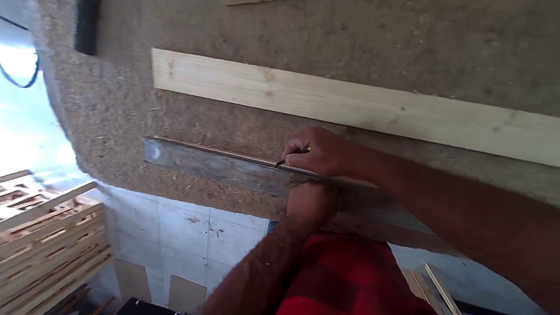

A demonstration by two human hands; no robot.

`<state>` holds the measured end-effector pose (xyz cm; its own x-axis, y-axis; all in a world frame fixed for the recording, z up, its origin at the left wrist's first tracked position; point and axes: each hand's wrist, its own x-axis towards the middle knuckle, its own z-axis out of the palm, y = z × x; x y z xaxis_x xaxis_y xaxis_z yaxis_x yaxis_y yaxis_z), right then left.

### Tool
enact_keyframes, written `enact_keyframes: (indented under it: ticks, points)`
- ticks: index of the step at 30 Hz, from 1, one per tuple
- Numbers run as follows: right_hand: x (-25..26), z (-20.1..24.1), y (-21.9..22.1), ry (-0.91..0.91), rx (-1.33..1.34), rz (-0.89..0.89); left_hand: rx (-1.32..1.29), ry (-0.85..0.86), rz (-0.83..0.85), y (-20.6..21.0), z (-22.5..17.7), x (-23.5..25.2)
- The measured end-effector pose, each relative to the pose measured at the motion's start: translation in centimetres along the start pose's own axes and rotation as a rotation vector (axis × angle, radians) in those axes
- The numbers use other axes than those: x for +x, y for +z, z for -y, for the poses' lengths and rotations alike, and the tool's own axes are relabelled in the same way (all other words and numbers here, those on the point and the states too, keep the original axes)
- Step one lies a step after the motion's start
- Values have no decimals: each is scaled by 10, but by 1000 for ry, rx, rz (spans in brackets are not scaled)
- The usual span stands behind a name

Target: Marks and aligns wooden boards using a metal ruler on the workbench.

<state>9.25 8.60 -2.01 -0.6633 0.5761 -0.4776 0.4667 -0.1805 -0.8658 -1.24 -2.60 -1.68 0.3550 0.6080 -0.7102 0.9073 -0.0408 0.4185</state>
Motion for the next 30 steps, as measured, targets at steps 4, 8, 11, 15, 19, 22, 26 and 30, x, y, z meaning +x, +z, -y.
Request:
enact_keyframes:
  ticks: [4, 8, 11, 15, 19, 22, 26, 30]
  points:
    - [-66, -33, -13, 43, -16, -47, 3, -36, -36, 7, 0, 4]
    - [-130, -56, -23, 125, -26, -95, -5, -72, -8, 5, -3, 6]
    - [-180, -72, -31, 219, -35, -123, 6, -148, 42, 0, -11, 7]
    - [-244, -97, -43, 352, -46, -181, -77, -297, 121, -10, -24, 12]
    - [-308, -126, -57, 477, -7, -268, -149, -354, 136, -12, -31, 15]
    - [-353, -147, -66, 551, 26, -330, -241, -397, 129, -5, -23, 18]
    - [-407, -173, -78, 662, 63, -410, -303, -432, 165, -3, -21, 19]
    - [-444, -187, -89, 777, 86, -448, -328, -459, 163, -7, -29, 17]
